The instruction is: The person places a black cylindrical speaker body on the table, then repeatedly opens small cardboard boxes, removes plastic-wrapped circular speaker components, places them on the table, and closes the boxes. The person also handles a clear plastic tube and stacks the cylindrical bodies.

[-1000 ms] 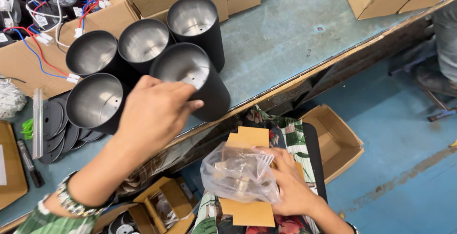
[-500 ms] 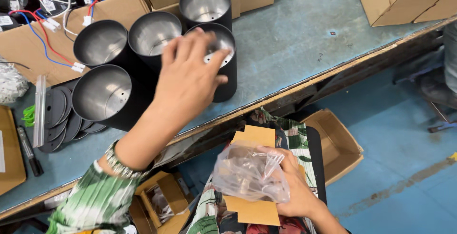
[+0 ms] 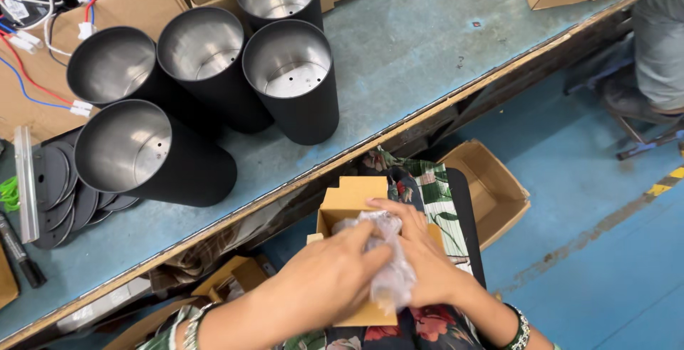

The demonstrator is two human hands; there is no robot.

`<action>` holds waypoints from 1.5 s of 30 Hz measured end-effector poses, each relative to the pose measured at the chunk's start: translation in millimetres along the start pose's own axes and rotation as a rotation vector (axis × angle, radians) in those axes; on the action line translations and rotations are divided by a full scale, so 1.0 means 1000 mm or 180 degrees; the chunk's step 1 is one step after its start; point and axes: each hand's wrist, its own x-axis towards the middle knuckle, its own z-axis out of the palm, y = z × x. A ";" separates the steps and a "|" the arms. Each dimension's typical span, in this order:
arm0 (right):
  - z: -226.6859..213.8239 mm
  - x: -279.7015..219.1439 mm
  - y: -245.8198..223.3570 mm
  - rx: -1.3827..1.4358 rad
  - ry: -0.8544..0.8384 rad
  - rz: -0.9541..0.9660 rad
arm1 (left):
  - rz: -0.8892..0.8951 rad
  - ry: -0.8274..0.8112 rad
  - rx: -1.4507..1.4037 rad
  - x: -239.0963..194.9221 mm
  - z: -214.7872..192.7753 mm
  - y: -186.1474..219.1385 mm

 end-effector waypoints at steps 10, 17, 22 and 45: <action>0.017 -0.009 -0.012 0.0257 0.0405 -0.0036 | -0.0030 -0.1495 0.1304 0.011 0.102 -0.094; 0.023 -0.007 -0.016 0.0821 0.0516 -0.0290 | -0.0090 -0.1731 0.1453 0.017 0.089 -0.071; 0.021 -0.014 0.000 0.1064 0.0682 -0.0205 | 0.0093 0.0096 0.0412 -0.026 -0.006 -0.053; 0.025 -0.038 0.034 0.1593 0.0612 -0.0027 | -0.0718 0.1586 -0.0498 -0.085 0.061 -0.061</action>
